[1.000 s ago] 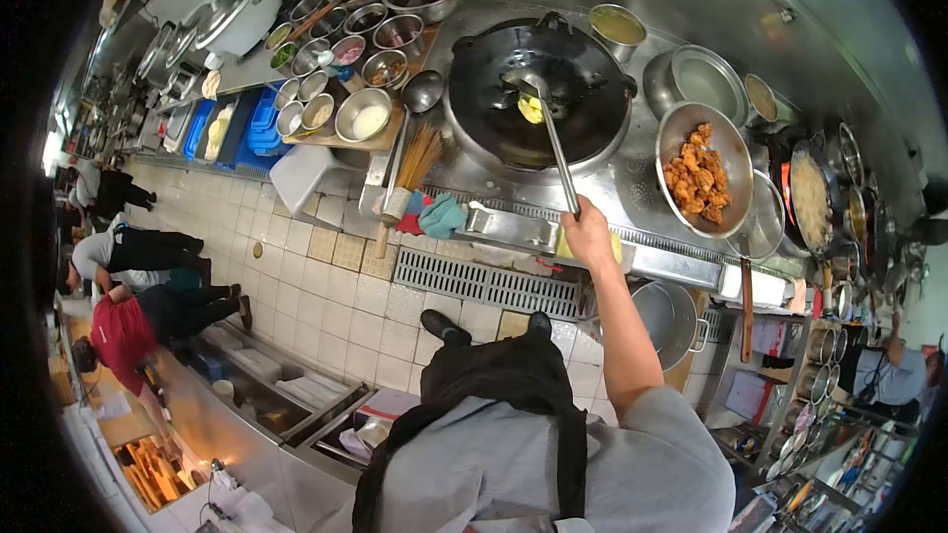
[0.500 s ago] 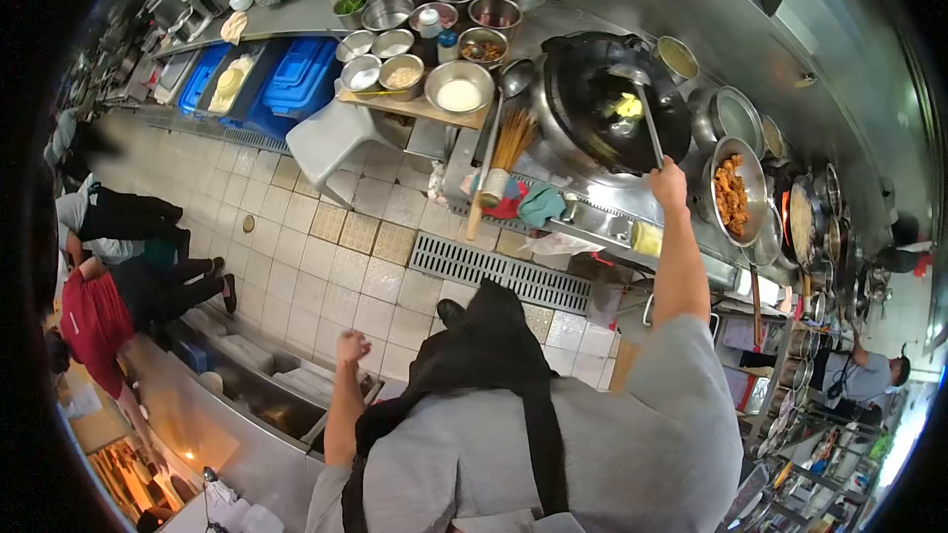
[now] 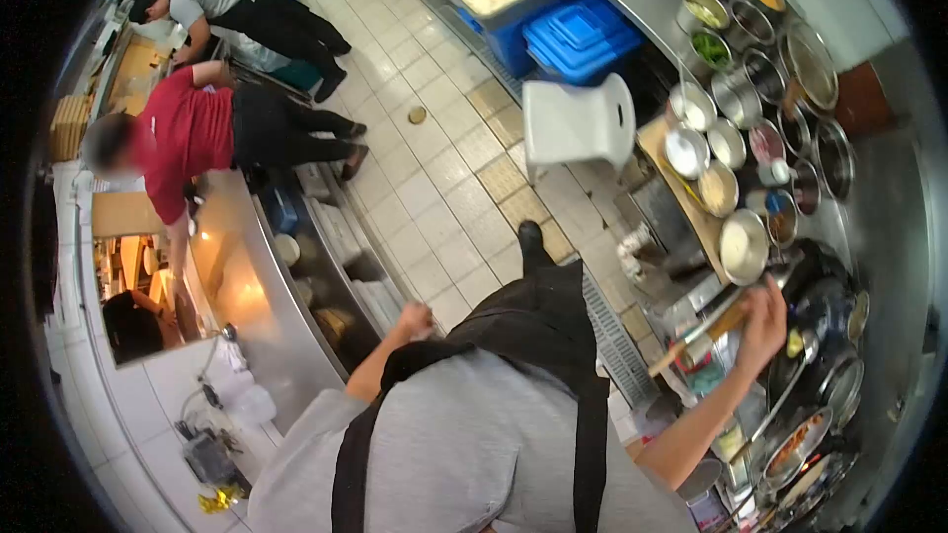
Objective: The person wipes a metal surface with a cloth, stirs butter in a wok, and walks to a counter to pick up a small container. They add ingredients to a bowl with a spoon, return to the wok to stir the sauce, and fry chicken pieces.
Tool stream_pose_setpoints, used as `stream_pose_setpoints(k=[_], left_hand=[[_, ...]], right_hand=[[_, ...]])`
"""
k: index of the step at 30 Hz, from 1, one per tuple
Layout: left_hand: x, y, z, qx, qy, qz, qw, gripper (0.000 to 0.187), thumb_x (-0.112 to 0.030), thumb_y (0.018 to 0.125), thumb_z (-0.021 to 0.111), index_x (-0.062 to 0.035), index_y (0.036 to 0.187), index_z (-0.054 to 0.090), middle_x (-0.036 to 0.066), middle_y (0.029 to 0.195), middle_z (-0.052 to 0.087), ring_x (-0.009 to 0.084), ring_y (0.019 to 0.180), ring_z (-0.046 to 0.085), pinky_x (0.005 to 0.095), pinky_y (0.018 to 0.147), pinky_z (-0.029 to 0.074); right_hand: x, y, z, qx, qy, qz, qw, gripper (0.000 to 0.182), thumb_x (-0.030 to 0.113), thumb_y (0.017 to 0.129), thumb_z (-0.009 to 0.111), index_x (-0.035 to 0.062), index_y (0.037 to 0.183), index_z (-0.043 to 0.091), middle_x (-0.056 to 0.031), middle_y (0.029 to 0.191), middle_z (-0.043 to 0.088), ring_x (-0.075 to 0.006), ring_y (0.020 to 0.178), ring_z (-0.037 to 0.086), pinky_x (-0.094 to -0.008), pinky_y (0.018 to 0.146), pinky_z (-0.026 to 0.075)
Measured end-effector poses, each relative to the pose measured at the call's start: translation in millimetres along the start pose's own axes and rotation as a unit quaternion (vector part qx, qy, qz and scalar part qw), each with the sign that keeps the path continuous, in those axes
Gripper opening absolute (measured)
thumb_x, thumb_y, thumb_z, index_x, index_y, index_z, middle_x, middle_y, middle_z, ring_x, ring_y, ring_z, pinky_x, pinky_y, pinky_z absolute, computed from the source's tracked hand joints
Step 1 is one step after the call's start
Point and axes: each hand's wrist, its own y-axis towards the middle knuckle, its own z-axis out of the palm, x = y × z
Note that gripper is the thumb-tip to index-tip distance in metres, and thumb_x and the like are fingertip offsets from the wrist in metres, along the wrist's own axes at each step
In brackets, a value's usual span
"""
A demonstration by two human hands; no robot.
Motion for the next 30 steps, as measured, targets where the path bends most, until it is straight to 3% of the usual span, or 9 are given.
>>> stream_pose_setpoints(k=[2, 5, 11, 14, 18, 23, 25, 27, 30], left_hand=[[-9, -17, -68, 0.039, -0.242, -0.026, 0.969, 0.011, -0.014, 0.085, 0.068, -0.0041, 0.079, 0.068, 0.014, 0.068, 0.067, 0.0272, 0.06, 0.068, 0.0436, 0.05, 0.052], [8, -12, -110, -0.021, -0.772, -0.271, 0.575, 0.013, -0.012, 0.091, 0.063, 0.0014, 0.09, 0.064, 0.011, 0.068, 0.061, 0.0207, 0.056, 0.059, 0.0373, 0.044, 0.044], [87, 53, -223, -0.138, -0.687, -0.391, 0.597, 0.014, -0.009, 0.088, 0.058, 0.0014, 0.089, 0.067, 0.009, 0.071, 0.063, 0.0187, 0.056, 0.056, 0.0392, 0.05, 0.046], [153, 98, -185, -0.136, -0.494, -0.419, 0.75, 0.024, -0.022, 0.088, 0.065, -0.002, 0.078, 0.074, 0.017, 0.074, 0.071, 0.03, 0.069, 0.07, 0.046, 0.062, 0.052], [299, 158, -202, -0.039, -0.285, -0.232, 0.929, 0.027, -0.029, 0.084, 0.071, -0.0034, 0.082, 0.077, 0.022, 0.083, 0.074, 0.0386, 0.077, 0.072, 0.0497, 0.071, 0.055], [487, 252, -337, 0.023, -0.099, -0.08, 0.992, 0.031, -0.033, 0.078, 0.077, -0.0026, 0.075, 0.075, 0.024, 0.088, 0.073, 0.0415, 0.077, 0.071, 0.0496, 0.08, 0.058], [575, 313, -404, -0.043, -0.113, -0.097, 0.988, 0.026, -0.024, 0.084, 0.073, 0.0019, 0.08, 0.072, 0.022, 0.084, 0.073, 0.0367, 0.07, 0.071, 0.0465, 0.071, 0.06], [624, 369, -517, -0.168, -0.654, -0.361, 0.644, 0.018, -0.014, 0.09, 0.064, 0.0046, 0.09, 0.068, 0.016, 0.081, 0.07, 0.0283, 0.066, 0.07, 0.0396, 0.061, 0.059], [701, 439, -653, -0.211, -0.677, -0.365, 0.603, 0.015, -0.009, 0.094, 0.057, 0.003, 0.099, 0.064, 0.013, 0.085, 0.067, 0.0224, 0.067, 0.07, 0.0326, 0.057, 0.058]], right_hand=[[74, 57, 128, 0.096, 0.038, -0.01, 0.995, 0.037, 0.01, 0.102, 0.063, 0.0013, 0.138, 0.063, -0.0023, 0.099, 0.067, -0.0092, 0.085, 0.063, -0.0255, 0.078, 0.054], [174, 125, 319, 0.284, 0.043, -0.157, 0.945, 0.033, 0.008, 0.099, 0.068, 0.0043, 0.132, 0.068, -0.0036, 0.101, 0.068, -0.0096, 0.086, 0.066, -0.0262, 0.074, 0.056], [361, 162, 620, 0.504, -0.033, -0.387, 0.771, 0.032, 0.011, 0.094, 0.068, -0.0003, 0.123, 0.067, -0.0192, 0.101, 0.069, -0.0382, 0.092, 0.068, -0.0444, 0.082, 0.055], [392, 168, 745, 0.566, -0.113, -0.399, 0.712, 0.034, 0.017, 0.094, 0.067, 0.0008, 0.124, 0.066, -0.0223, 0.104, 0.069, -0.0405, 0.096, 0.067, -0.0483, 0.088, 0.054], [398, 189, 861, 0.62, -0.166, -0.306, 0.703, 0.039, 0.017, 0.091, 0.068, -0.0008, 0.125, 0.067, -0.0274, 0.102, 0.071, -0.0432, 0.099, 0.068, -0.0489, 0.091, 0.053], [394, 251, 917, 0.627, -0.216, -0.178, 0.727, 0.044, 0.015, 0.089, 0.071, -0.0037, 0.128, 0.066, -0.0261, 0.106, 0.072, -0.0406, 0.101, 0.07, -0.0454, 0.088, 0.055], [374, 284, 942, 0.589, -0.23, -0.126, 0.765, 0.047, 0.015, 0.089, 0.072, -0.0033, 0.132, 0.065, -0.0254, 0.114, 0.073, -0.0344, 0.103, 0.073, -0.043, 0.089, 0.055], [360, 322, 971, 0.575, -0.27, -0.065, 0.769, 0.048, 0.018, 0.088, 0.072, -0.0032, 0.131, 0.066, -0.0268, 0.119, 0.071, -0.038, 0.112, 0.069, -0.0438, 0.096, 0.053], [389, 389, 1055, 0.564, -0.298, 0.002, 0.771, 0.048, 0.016, 0.089, 0.073, -0.0033, 0.132, 0.065, -0.0286, 0.118, 0.071, -0.0323, 0.111, 0.071, -0.0409, 0.096, 0.054]])
